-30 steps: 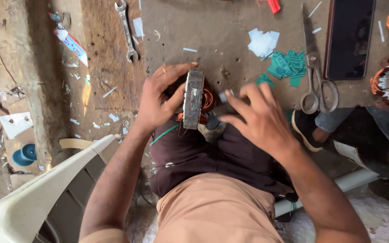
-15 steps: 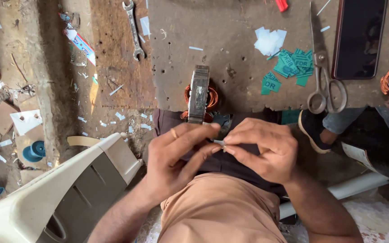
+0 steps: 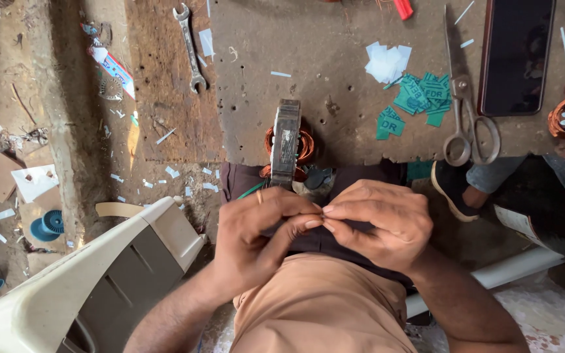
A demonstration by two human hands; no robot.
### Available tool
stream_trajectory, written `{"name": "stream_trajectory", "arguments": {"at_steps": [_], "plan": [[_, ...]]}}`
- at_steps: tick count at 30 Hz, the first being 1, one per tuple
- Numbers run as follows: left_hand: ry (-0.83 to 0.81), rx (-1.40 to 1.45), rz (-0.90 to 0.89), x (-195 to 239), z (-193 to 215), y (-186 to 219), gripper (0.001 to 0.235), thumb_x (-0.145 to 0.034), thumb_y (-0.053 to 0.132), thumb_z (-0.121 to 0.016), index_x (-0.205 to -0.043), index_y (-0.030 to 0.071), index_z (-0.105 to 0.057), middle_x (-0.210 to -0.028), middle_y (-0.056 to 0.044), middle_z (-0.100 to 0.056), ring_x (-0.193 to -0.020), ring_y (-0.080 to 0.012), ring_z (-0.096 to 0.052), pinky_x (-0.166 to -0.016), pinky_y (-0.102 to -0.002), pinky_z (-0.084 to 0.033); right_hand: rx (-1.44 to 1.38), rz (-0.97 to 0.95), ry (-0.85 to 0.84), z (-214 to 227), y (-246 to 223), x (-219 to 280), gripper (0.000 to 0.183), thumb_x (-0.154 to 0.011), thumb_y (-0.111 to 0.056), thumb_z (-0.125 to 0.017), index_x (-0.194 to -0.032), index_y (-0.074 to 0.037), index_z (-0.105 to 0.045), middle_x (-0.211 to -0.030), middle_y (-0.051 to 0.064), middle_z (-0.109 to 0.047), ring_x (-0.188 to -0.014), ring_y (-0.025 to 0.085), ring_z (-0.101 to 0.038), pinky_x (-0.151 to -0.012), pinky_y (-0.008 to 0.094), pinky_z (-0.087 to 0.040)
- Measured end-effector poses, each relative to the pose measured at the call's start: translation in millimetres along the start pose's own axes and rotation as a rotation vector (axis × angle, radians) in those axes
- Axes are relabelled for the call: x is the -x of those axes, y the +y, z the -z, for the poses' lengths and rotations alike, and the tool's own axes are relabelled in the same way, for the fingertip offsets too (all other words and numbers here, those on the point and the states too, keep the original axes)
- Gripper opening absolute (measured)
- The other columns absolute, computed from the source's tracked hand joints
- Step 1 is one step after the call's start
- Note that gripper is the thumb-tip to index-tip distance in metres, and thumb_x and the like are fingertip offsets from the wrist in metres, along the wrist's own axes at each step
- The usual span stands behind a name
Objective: Assembling or repairing an electric motor stator by inserting insulation strips and copper wire coils into the slots.
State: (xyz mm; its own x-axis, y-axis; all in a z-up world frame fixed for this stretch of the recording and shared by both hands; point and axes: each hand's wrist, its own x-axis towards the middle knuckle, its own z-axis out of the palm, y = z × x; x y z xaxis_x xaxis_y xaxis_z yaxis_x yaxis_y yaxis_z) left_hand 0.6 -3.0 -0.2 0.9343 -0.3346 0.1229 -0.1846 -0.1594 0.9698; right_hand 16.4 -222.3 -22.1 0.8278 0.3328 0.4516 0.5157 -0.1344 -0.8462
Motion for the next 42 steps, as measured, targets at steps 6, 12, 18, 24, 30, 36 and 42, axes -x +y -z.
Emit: {"name": "stream_trajectory", "arguments": {"at_steps": [6, 12, 18, 24, 30, 36, 42], "plan": [[0.045, -0.207, -0.261, -7, 4, 6, 0.012, -0.095, -0.006, -0.068, -0.105, 0.0, -0.069, -0.097, -0.009, -0.074, -0.089, -0.0195, -0.075, -0.078, -0.028, -0.061, -0.231, -0.032, 0.061, -6, 2, 7, 0.019, -0.088, 0.003, -0.078, -0.105, 0.002, -0.07, -0.089, 0.014, -0.073, -0.082, 0.022, -0.076, -0.071, 0.033, -0.063], [0.543, 0.009, 0.016, -26, 48, -55, 0.008, -0.11, 0.003, -0.065, -0.11, -0.003, -0.07, -0.094, -0.006, -0.072, -0.08, -0.011, -0.068, -0.074, -0.026, -0.058, 0.197, -0.182, 0.179, -16, 52, -11, 0.017, -0.095, 0.005, -0.078, -0.11, -0.001, -0.075, -0.104, 0.011, -0.073, -0.09, 0.022, -0.073, -0.08, 0.033, -0.057], [0.14, 0.05, 0.069, -62, 34, -90, 0.037, -0.098, 0.001, -0.069, -0.134, 0.002, -0.061, -0.125, -0.009, -0.071, -0.112, -0.0167, -0.071, -0.099, -0.03, -0.057, 0.435, -0.094, 0.113, -30, 62, -19, 0.02, -0.089, 0.004, -0.081, -0.108, 0.002, -0.074, -0.103, 0.01, -0.07, -0.092, 0.027, -0.07, -0.08, 0.036, -0.055], [0.045, -0.255, -0.02, -66, 38, -96, 0.044, -0.09, -0.004, -0.071, -0.133, 0.007, -0.066, -0.123, -0.011, -0.073, -0.114, -0.0253, -0.072, -0.1, -0.035, -0.056, 0.545, -0.019, 0.087, -34, 60, -20, 0.023, -0.087, 0.007, -0.079, -0.109, 0.003, -0.073, -0.101, 0.01, -0.066, -0.091, 0.029, -0.066, -0.078, 0.039, -0.055], [0.026, -0.337, -0.043, -65, 38, -96, 0.044, -0.092, -0.001, -0.07, -0.135, 0.007, -0.064, -0.12, -0.013, -0.072, -0.113, -0.03, -0.07, -0.099, -0.038, -0.055, 0.567, 0.019, 0.071, -36, 61, -26, 0.02, -0.088, 0.007, -0.079, -0.106, 0.002, -0.074, -0.103, 0.011, -0.069, -0.093, 0.029, -0.067, -0.079, 0.039, -0.055], [0.01, -0.331, -0.064, -64, 39, -101, 0.046, -0.093, -0.002, -0.067, -0.138, 0.007, -0.062, -0.125, -0.014, -0.071, -0.116, -0.0299, -0.069, -0.1, -0.038, -0.055, 0.523, -0.004, 0.104, -39, 68, -24, 0.015, -0.091, 0.003, -0.081, -0.104, 0.003, -0.075, -0.099, 0.01, -0.07, -0.091, 0.026, -0.068, -0.076, 0.037, -0.056], [-0.023, -0.31, -0.079, -62, 40, -101, 0.046, -0.097, -0.005, -0.059, -0.142, 0.005, -0.059, -0.132, -0.016, -0.067, -0.125, -0.0319, -0.066, -0.107, -0.04, -0.052, 0.511, -0.002, 0.147, -40, 77, -19, 0.011, -0.09, 0.003, -0.081, -0.098, 0.003, -0.073, -0.097, 0.011, -0.07, -0.088, 0.025, -0.068, -0.075, 0.037, -0.055]]}}
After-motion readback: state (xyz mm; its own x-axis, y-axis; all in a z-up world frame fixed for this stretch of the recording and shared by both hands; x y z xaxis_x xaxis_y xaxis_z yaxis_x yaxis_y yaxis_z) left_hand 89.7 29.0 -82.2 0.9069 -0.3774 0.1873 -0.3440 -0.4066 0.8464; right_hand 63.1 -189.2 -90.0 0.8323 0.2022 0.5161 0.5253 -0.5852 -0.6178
